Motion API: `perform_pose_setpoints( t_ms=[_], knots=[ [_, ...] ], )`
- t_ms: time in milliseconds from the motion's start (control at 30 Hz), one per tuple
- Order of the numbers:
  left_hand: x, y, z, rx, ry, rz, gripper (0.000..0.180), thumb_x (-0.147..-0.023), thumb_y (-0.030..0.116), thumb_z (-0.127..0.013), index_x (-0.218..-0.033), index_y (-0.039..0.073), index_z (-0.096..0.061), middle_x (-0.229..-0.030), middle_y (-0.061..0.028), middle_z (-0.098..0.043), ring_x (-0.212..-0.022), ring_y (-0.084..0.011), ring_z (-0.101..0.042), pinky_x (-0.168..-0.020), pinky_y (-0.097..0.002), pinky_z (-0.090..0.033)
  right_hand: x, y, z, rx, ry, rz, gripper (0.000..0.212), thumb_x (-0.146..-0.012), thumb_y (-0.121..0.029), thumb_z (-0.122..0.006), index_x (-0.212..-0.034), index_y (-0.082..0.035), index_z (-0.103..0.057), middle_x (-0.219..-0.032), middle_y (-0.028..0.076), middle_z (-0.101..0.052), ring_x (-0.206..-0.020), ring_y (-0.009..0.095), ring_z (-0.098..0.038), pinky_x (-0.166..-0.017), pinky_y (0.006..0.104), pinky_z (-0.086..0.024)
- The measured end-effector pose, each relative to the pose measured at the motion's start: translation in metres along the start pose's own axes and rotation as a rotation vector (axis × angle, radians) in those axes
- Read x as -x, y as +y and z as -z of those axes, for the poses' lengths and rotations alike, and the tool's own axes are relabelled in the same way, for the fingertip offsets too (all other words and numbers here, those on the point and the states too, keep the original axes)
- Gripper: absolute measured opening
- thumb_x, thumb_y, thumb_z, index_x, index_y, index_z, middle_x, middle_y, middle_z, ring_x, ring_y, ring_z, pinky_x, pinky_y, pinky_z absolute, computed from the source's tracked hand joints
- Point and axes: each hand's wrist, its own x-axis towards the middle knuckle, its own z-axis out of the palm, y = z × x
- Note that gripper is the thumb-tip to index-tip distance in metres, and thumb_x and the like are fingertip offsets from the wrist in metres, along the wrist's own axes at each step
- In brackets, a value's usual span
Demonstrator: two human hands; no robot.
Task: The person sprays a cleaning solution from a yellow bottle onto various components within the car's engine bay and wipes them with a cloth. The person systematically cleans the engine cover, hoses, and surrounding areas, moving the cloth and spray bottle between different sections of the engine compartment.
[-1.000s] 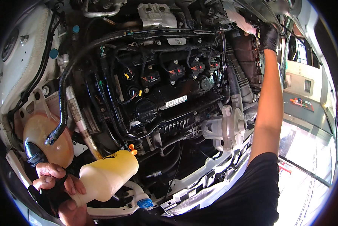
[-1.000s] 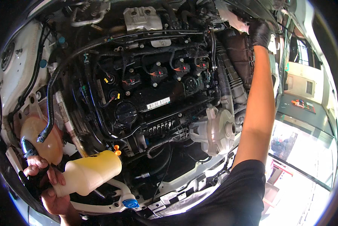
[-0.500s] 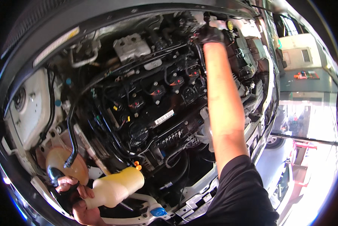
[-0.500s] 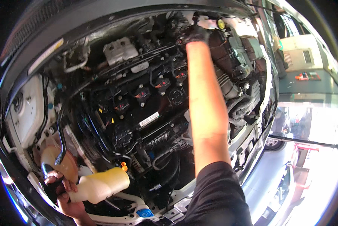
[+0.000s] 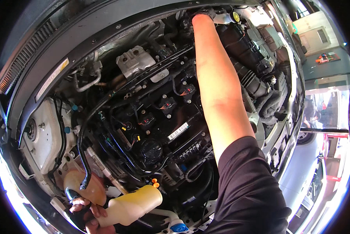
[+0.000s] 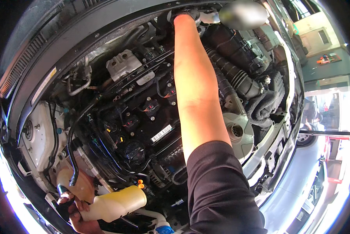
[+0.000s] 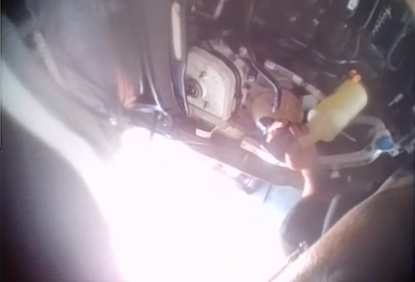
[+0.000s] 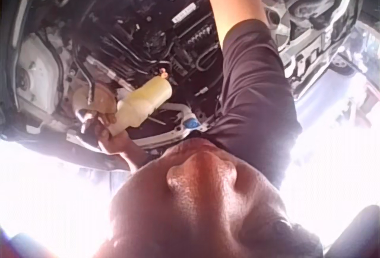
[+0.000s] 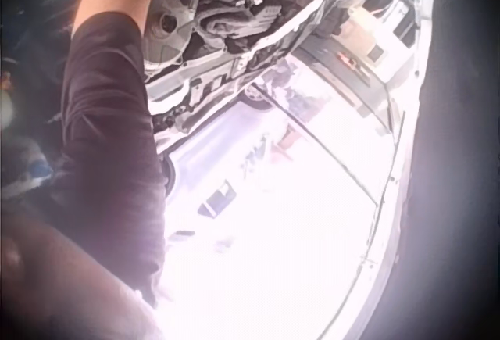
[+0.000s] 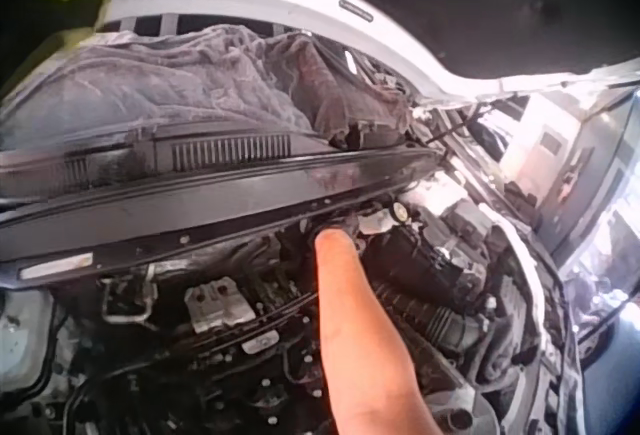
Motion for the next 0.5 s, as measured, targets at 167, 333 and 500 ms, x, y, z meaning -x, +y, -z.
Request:
perform_pose_setpoints(
  t_ms=[167, 333, 500],
  knots=[
    [0.002, -0.002, -0.001, -0.102, 0.055, -0.062, 0.048, -0.075, 0.016, -0.053, -0.119, -0.003, -0.055, -0.100, -0.0145, -0.050, -0.089, -0.0242, -0.046, -0.079, -0.0397, -0.041, 0.016, -0.004, -0.021, -0.070, 0.044, -0.005, 0.033, -0.091, -0.038, -0.060, -0.105, -0.010, -0.072, -0.097, 0.014, -0.070, -0.088, 0.030, -0.069, -0.076, 0.0423, -0.055],
    [-0.001, 0.002, -0.030, -0.121, 0.005, -0.095, 0.030, -0.080, 0.011, -0.053, -0.108, 0.000, -0.054, -0.096, -0.0096, -0.046, -0.085, -0.0176, -0.044, -0.076, -0.0312, -0.041, 0.001, -0.010, -0.004, -0.123, 0.050, -0.061, 0.033, -0.092, -0.038, -0.060, -0.106, -0.010, -0.071, -0.098, 0.014, -0.070, -0.088, 0.029, -0.069, -0.076, 0.0423, -0.055],
    [-0.001, -0.006, 0.027, -0.066, -0.069, -0.031, 0.046, -0.079, 0.013, -0.053, -0.123, -0.002, -0.052, -0.110, -0.0125, -0.051, -0.088, -0.0192, -0.046, -0.077, -0.0345, -0.042, 0.001, -0.008, 0.000, -0.192, 0.035, -0.104, 0.033, -0.093, -0.038, -0.059, -0.107, -0.010, -0.070, -0.098, 0.013, -0.070, -0.088, 0.029, -0.069, -0.075, 0.0422, -0.055]
  ],
)
